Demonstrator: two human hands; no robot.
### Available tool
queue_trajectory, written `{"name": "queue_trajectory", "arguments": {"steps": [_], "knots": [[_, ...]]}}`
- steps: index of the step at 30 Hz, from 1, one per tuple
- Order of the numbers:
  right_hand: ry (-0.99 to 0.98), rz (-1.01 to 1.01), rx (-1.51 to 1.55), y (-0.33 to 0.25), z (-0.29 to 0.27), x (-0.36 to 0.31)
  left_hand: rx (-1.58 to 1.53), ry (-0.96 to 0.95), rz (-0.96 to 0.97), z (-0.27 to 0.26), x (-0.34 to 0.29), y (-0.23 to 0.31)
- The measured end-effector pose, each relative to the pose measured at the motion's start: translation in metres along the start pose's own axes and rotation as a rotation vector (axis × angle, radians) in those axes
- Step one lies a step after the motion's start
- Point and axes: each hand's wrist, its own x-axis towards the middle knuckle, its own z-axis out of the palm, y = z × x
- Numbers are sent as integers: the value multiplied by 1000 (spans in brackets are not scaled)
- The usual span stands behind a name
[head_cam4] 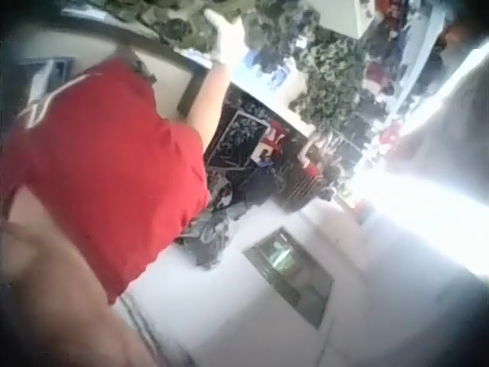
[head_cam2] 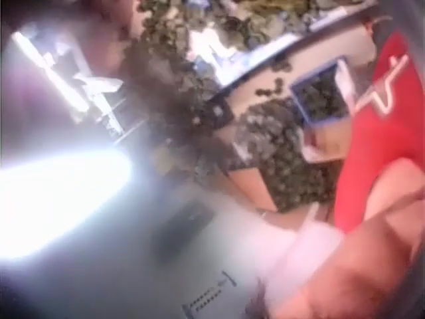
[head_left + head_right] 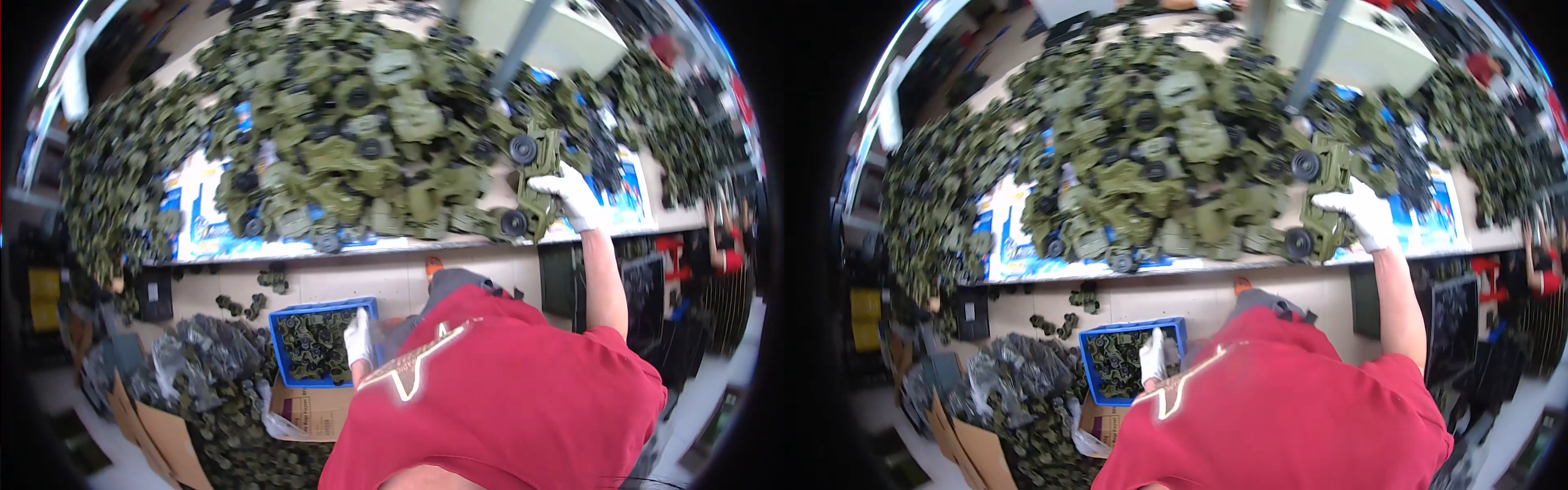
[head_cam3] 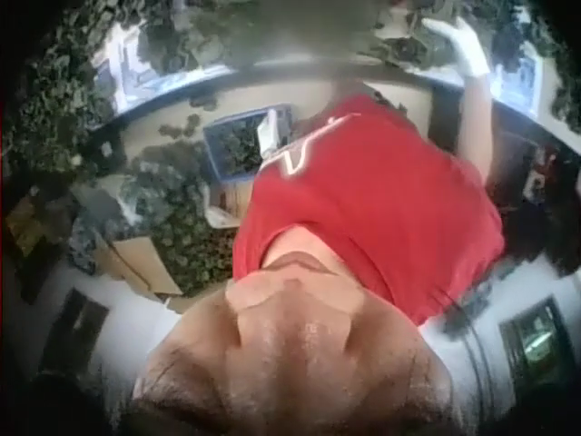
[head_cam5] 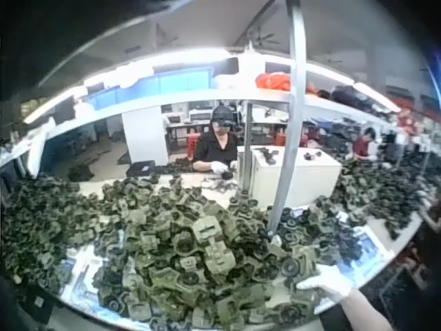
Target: Assembling the black chassis base into green toy truck bodies at an assembly station.
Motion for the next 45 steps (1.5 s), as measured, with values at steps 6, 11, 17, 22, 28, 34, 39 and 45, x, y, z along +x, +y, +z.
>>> {"name": "queue_trajectory", "arguments": {"steps": [6,11,17,22,28,34,39,45], "knots": [[321,155,237,81,-107,-32,104,-359,1,99,-27,108],[566,339,-40,133,-149,-76,374,-759,100,160,-28,127],[576,246,-346,152,-161,-72,555,-1100,580,241,-36,140],[181,145,-1511,164,-210,-7,690,-1027,462,284,-83,156],[133,-869,-1201,206,-240,53,889,-1017,503,381,-122,144],[559,-74,-660,220,-358,62,915,-512,1132,509,-187,148],[532,244,-610,214,-389,115,1285,-487,930,585,-163,132],[645,23,-388,246,-403,126,1311,-632,702,605,-144,129]]}}
